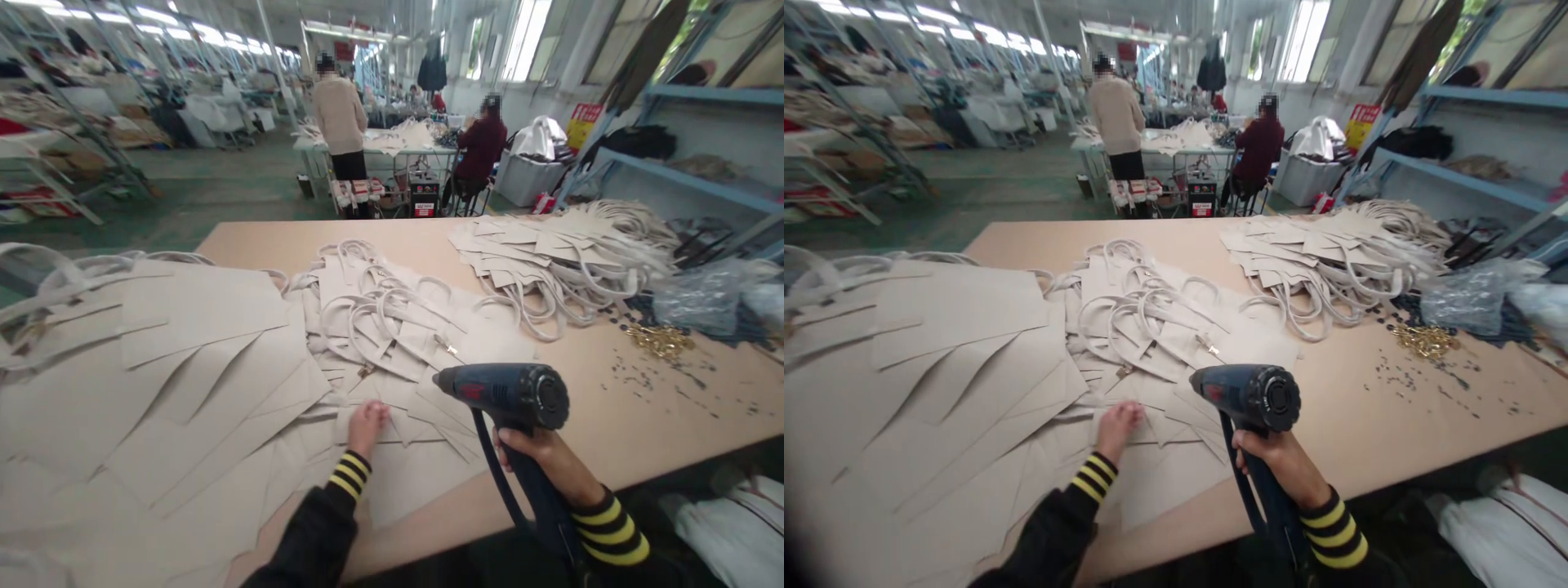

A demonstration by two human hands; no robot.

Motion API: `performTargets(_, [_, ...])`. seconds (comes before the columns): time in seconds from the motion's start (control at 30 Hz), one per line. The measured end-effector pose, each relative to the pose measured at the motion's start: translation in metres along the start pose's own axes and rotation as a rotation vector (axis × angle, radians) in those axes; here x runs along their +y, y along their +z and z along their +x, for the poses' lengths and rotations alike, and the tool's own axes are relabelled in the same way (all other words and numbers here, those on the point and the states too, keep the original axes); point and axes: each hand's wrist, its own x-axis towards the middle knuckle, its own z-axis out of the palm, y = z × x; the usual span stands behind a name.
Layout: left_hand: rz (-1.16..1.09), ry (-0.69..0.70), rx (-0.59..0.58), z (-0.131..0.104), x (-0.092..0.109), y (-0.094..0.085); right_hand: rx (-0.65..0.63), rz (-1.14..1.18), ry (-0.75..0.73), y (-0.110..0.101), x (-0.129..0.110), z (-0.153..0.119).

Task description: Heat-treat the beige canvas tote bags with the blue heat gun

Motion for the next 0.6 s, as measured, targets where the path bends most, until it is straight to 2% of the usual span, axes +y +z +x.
performTargets(0.07, [-0.153, -0.187, -0.125, -0.031, -0.03, 0.049, -0.067, -0.023, 0.02, 0.007, -0.005, 0.004])
performTargets(0.13, [-0.214, -0.305, -0.15, -0.053, -0.049, 0.09, -0.118, -0.05, 0.037, 0.012, -0.007, 0.006])
performTargets(0.23, [-0.209, -0.301, -0.073, -0.062, -0.053, 0.128, -0.135, -0.069, 0.014, 0.01, -0.004, 0.009])
performTargets(0.37, [-0.054, -0.244, -0.013, -0.044, -0.039, 0.159, 0.037, 0.056, -0.082, -0.011, 0.0, 0.02])
performTargets(0.47, [0.076, -0.204, 0.014, -0.025, -0.031, 0.176, 0.161, 0.164, -0.148, -0.032, -0.007, 0.04])
performTargets(0.53, [0.103, -0.144, 0.062, -0.011, -0.027, 0.175, 0.197, 0.223, -0.186, -0.045, -0.015, 0.052])
performTargets(0.6, [0.121, -0.056, 0.16, 0.002, -0.023, 0.158, 0.191, 0.273, -0.199, -0.054, -0.019, 0.057])
